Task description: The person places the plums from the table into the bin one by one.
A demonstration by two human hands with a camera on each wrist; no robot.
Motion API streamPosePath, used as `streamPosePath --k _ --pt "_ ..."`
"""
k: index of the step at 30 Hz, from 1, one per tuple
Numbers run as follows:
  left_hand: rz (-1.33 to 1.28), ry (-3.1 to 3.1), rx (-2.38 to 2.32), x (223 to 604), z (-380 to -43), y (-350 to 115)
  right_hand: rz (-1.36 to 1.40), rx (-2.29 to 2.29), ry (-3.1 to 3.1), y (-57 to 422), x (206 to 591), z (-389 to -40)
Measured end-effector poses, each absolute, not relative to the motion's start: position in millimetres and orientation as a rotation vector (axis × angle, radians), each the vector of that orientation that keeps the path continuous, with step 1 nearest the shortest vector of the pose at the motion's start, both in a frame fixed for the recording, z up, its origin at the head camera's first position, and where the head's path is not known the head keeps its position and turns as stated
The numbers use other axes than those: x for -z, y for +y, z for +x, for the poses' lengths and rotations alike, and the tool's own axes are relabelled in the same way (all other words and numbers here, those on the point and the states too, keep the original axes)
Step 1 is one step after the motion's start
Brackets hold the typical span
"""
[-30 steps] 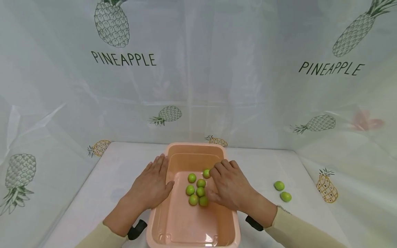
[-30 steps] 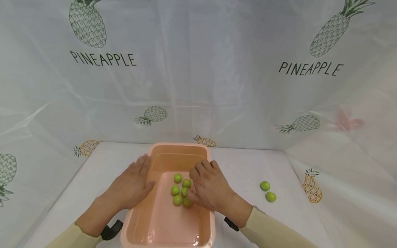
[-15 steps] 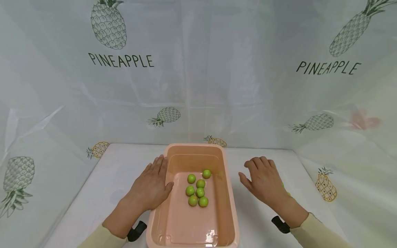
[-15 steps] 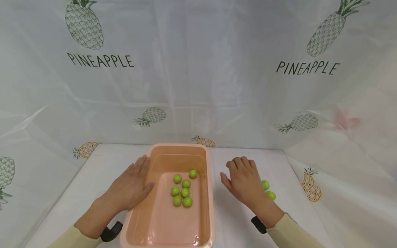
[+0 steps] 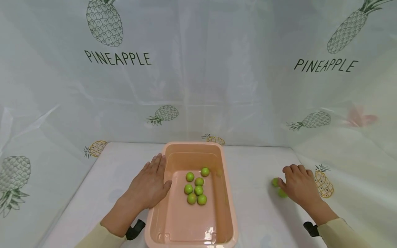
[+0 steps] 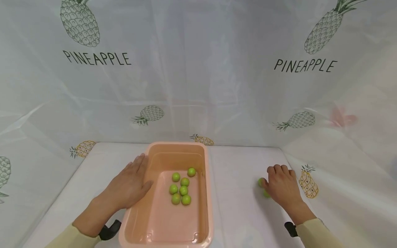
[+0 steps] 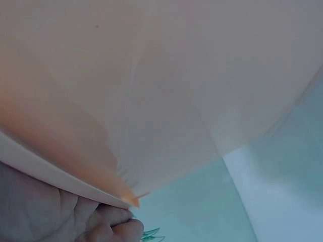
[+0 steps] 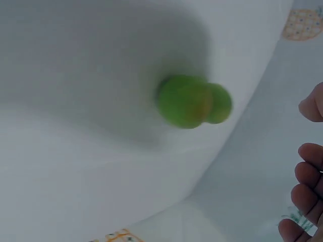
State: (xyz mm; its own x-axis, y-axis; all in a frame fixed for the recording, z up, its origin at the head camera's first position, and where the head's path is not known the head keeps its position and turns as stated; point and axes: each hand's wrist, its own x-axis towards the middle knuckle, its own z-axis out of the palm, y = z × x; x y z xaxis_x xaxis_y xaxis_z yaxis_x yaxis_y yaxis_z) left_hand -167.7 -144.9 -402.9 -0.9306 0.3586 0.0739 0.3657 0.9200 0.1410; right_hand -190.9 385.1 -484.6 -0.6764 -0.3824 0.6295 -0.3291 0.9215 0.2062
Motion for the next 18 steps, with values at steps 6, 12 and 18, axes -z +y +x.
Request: streamPosePath --k 6,12,18 --pt "-0.567 -3.027 0.24 404 -168 -146 0.479 0.135 -2.448 398 504 -189" --pt "-0.561 -3.043 0.252 404 -169 -146 0.401 0.146 -2.597 397 517 -192" --pt "-0.563 -3.057 0.261 403 -168 -145 0.341 0.14 -2.715 393 526 -195"
